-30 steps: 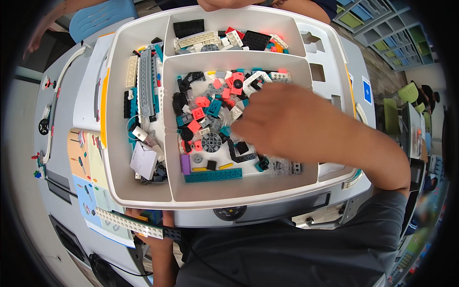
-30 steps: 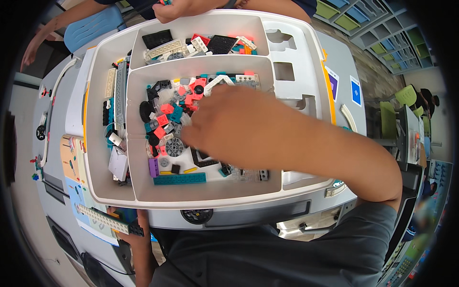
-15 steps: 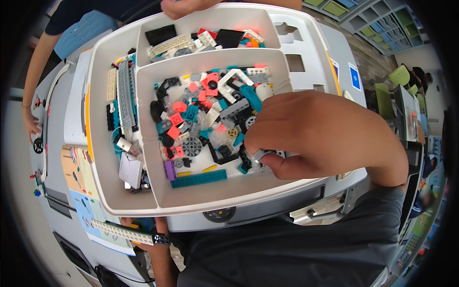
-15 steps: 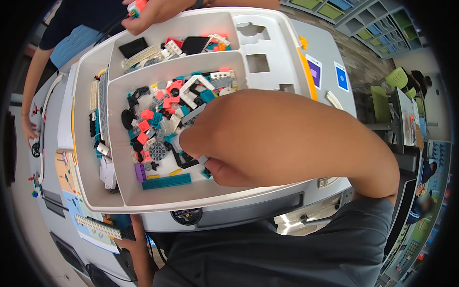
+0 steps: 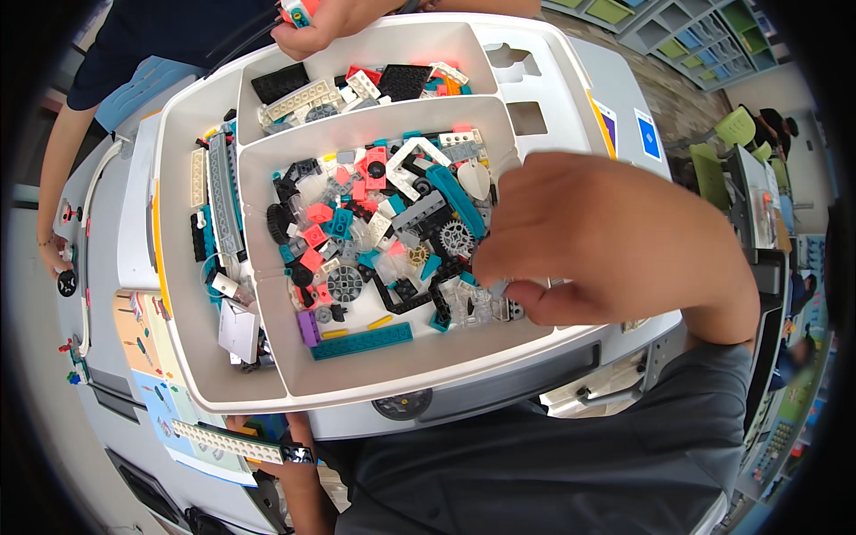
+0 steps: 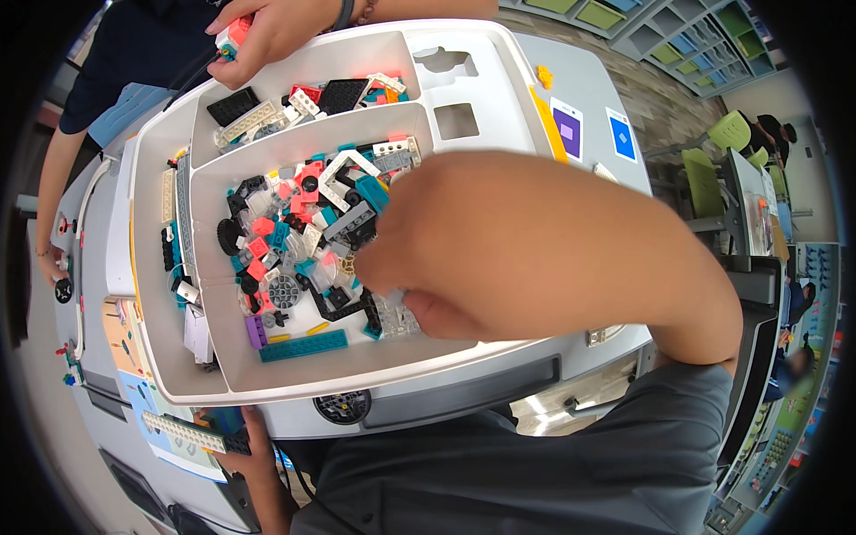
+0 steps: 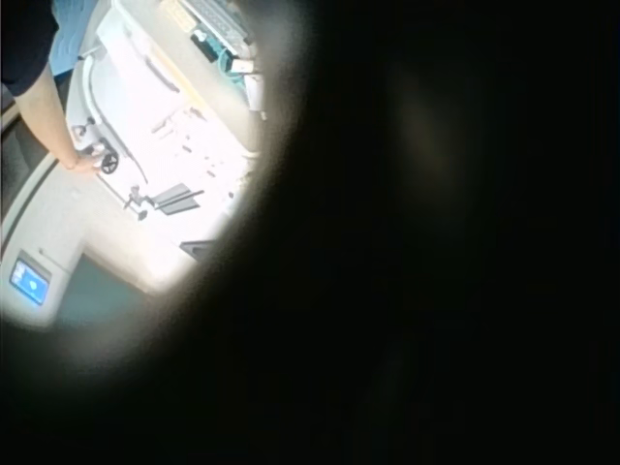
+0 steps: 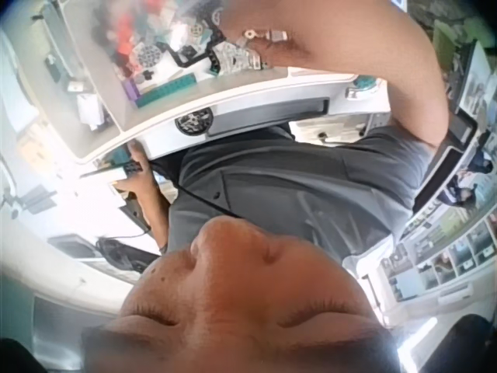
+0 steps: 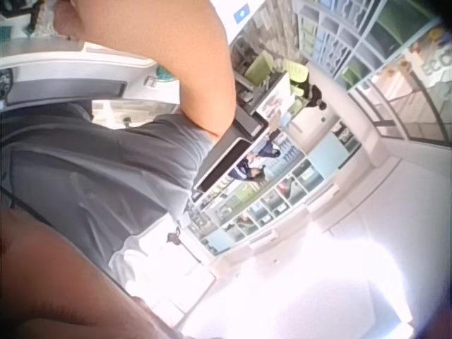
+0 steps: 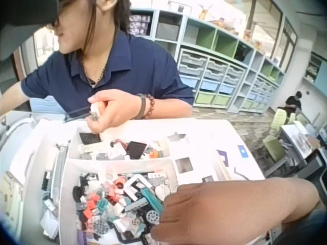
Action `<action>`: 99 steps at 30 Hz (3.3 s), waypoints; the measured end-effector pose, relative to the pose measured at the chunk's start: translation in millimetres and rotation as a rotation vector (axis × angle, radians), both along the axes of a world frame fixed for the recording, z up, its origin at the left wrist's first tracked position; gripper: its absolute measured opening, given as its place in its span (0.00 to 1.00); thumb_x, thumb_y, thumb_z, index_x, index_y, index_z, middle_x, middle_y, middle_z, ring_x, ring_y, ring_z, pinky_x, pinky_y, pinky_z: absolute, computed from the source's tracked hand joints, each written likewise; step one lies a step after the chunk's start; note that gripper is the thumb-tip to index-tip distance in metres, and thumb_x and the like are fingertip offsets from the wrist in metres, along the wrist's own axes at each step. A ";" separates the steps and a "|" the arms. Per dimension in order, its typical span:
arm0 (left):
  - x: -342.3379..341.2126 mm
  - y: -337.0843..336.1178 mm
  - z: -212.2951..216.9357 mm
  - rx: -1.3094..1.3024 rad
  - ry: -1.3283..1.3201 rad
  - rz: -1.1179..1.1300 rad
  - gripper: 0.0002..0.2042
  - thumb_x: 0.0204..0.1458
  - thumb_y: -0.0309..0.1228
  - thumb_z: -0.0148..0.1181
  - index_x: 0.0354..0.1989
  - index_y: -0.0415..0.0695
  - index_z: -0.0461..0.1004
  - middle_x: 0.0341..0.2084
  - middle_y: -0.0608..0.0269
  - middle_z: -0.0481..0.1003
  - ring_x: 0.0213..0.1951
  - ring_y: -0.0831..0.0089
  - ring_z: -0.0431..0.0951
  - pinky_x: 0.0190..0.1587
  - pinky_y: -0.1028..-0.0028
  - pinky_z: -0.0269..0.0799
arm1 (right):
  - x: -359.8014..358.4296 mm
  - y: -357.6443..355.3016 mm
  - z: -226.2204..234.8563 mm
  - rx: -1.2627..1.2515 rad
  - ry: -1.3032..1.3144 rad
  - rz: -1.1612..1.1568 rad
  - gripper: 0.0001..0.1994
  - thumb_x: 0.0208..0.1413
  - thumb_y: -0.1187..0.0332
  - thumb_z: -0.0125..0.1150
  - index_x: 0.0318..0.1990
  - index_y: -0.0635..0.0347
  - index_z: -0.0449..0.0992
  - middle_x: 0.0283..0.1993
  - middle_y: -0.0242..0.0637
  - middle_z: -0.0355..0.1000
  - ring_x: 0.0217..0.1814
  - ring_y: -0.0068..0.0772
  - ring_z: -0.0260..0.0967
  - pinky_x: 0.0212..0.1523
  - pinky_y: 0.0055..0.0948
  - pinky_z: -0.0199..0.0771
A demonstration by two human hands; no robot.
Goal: The person assembles a LEGO model by selecting pieces from a divided tray and connecting them by hand. They reference an instruction booklet on the table, pick up various bricks and beams, and attach them to a growing structure. A second person sits across the table and also handles LEGO pieces.
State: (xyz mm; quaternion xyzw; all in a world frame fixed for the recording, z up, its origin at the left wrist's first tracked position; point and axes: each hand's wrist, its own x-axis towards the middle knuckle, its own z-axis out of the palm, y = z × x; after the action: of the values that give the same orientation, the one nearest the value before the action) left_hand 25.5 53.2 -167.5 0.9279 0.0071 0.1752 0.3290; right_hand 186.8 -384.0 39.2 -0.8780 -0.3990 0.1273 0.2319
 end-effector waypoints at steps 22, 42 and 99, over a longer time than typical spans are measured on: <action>14.4 -18.3 24.0 0.082 -0.033 -0.033 0.21 0.58 0.25 0.69 0.56 0.33 0.68 0.48 0.51 0.72 0.50 0.60 0.75 0.59 0.64 0.68 | -1.1 20.8 -11.7 0.288 0.054 -0.019 0.14 0.47 0.77 0.71 0.43 0.58 0.82 0.36 0.35 0.78 0.39 0.44 0.73 0.39 0.40 0.76; 15.8 -16.6 27.0 0.126 -0.016 -0.051 0.22 0.58 0.27 0.71 0.55 0.33 0.67 0.48 0.52 0.69 0.51 0.61 0.72 0.60 0.64 0.66 | -19.8 -1.5 -14.1 -0.018 -0.330 -0.380 0.12 0.49 0.74 0.70 0.41 0.57 0.77 0.33 0.39 0.75 0.39 0.46 0.72 0.45 0.43 0.73; 28.8 -26.3 34.5 0.235 -0.151 -0.151 0.19 0.44 0.43 0.78 0.41 0.46 0.81 0.37 0.59 0.78 0.39 0.54 0.76 0.43 0.56 0.68 | -54.5 7.5 -12.1 0.091 -0.110 -0.564 0.12 0.45 0.80 0.70 0.39 0.61 0.78 0.36 0.40 0.74 0.38 0.41 0.72 0.39 0.34 0.70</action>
State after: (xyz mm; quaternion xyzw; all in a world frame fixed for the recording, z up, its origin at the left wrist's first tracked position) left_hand 54.3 26.9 -133.0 0.9421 -0.1078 0.2188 0.2302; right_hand 132.3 -376.5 27.1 -0.9485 -0.1563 -0.0081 0.2754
